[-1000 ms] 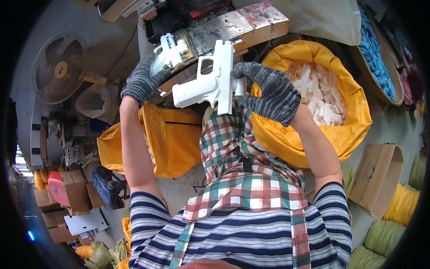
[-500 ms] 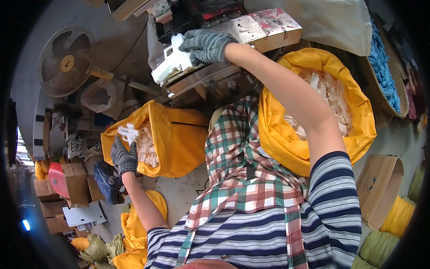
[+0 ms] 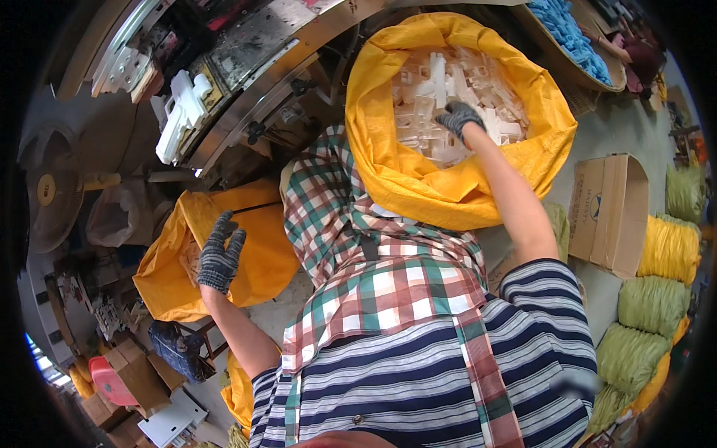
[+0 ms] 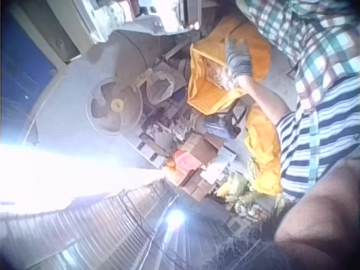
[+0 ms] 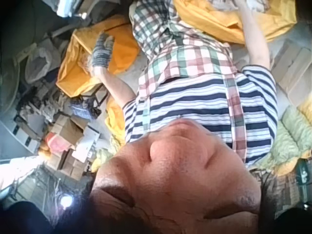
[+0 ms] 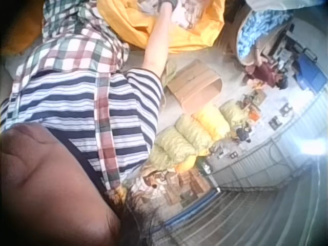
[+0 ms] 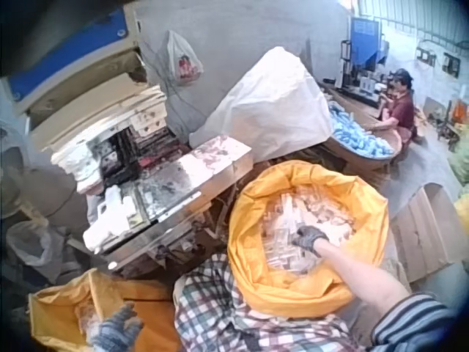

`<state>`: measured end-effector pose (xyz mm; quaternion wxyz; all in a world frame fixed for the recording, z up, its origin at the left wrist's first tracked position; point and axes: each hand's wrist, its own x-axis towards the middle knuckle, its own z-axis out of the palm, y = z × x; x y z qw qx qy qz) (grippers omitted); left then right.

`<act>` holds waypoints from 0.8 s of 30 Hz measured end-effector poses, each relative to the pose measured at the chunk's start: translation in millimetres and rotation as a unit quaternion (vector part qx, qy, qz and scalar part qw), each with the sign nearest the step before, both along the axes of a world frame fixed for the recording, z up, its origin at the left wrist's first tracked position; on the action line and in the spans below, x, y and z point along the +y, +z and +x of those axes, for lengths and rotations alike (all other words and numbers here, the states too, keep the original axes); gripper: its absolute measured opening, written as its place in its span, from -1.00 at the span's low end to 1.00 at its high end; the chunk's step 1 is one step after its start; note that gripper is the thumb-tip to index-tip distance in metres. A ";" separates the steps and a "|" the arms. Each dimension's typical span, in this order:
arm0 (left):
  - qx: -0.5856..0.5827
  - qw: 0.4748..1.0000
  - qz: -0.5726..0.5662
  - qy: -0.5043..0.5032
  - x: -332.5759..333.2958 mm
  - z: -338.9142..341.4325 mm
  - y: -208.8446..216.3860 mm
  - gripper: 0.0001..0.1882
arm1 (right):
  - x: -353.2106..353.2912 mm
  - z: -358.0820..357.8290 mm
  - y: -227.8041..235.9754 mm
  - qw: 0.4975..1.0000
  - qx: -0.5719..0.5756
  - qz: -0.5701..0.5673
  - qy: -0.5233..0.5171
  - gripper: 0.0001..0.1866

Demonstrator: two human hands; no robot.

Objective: Inspecting white plastic components and sorting them between containers at a workstation.

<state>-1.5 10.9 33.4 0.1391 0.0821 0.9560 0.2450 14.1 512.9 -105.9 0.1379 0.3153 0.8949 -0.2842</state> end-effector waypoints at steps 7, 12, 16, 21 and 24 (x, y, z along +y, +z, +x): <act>-0.022 0.991 0.039 -0.127 44.5 4.8 -1.5 -0.48 | -31.0 -10.7 -44.1 0.999 0.008 -0.003 -0.047 -0.32; -0.040 0.984 0.075 -0.159 60.6 10.1 -7.3 -0.50 | -22.8 -25.1 -12.5 0.991 0.032 -0.126 -0.008 -0.41; -0.107 0.973 0.107 -0.176 74.1 6.2 -11.9 -0.52 | -45.9 -25.8 24.3 0.994 0.029 -0.055 0.095 -0.51; -0.260 0.895 0.315 -0.181 95.6 5.6 -9.7 -0.49 | -58.5 -6.1 94.6 0.941 0.324 0.094 0.031 -0.66; -0.353 0.792 0.492 -0.077 128.8 8.5 -3.3 -0.50 | -101.3 18.4 157.0 0.834 0.531 0.086 0.123 -0.75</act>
